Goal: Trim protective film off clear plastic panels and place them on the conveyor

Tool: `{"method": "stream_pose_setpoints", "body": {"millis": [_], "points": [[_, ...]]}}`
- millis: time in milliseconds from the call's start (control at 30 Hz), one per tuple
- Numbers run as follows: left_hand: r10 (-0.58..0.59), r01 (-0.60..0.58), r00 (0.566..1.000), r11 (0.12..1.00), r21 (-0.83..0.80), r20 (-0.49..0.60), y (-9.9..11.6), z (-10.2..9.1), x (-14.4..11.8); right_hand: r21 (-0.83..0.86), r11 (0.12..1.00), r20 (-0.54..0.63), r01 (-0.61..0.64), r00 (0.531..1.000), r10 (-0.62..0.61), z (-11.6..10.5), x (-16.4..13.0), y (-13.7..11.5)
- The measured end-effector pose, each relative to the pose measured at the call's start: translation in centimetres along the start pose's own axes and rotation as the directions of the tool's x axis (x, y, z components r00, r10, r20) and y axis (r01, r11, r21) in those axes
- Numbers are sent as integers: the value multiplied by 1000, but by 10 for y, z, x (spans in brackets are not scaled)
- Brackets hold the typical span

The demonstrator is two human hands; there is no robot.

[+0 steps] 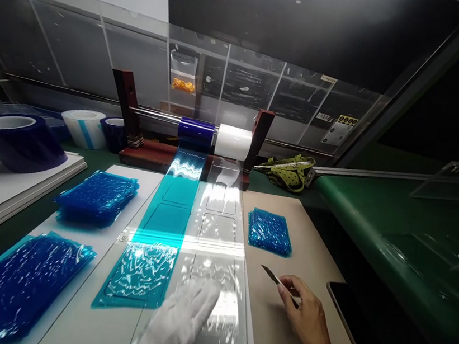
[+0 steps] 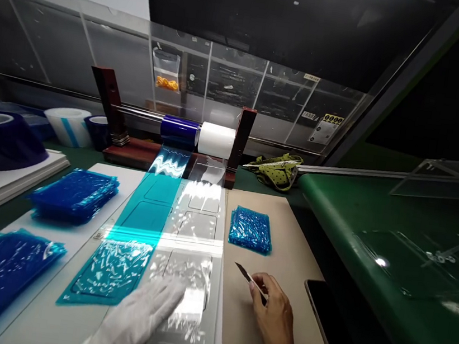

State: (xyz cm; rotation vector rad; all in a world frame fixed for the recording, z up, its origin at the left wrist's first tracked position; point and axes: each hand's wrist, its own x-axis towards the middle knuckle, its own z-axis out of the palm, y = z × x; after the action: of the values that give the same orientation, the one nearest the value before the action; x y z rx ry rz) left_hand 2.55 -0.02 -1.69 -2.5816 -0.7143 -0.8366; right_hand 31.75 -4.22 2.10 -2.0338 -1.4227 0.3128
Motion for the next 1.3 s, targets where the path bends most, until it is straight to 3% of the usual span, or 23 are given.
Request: {"method": "stream_pose_setpoints", "body": {"millis": [133,233,333,400,500,567,633,800,933,1067,1300], "points": [[-141,142,987,990,-12,80,51,9,-57,-38,997,53,66,996,-64,4,-20,-11],[-112,112,993,994,3,37,66,7,-70,-101,986,119,136,985,-124,11,-30,-23],[-5,5,1000,999,45,1,62,-4,-62,-173,962,174,209,968,-179,18,-34,-35],[-23,22,1000,997,76,18,56,-15,-56,-213,941,220,262,951,-216,21,-34,-45],[-249,244,968,964,102,42,44,-34,-55,-278,879,303,387,904,-302,25,-34,-64],[-417,410,907,906,104,59,36,-42,-60,-313,822,353,476,862,-364,30,-33,-80],[-499,488,862,864,125,86,27,-45,-65,-324,773,399,546,819,-412,38,-31,-95],[-452,434,886,887,157,104,19,-40,-72,-278,688,498,670,713,-494,65,-26,-125],[-443,424,890,891,162,105,19,-41,-70,-263,640,543,722,659,-521,74,-21,-131],[-452,438,888,888,139,89,25,-40,-75,-289,636,557,716,666,-496,60,-18,-115],[-420,421,907,907,21,-35,44,-37,-82,-410,660,527,630,754,-393,18,-19,-68]]}}
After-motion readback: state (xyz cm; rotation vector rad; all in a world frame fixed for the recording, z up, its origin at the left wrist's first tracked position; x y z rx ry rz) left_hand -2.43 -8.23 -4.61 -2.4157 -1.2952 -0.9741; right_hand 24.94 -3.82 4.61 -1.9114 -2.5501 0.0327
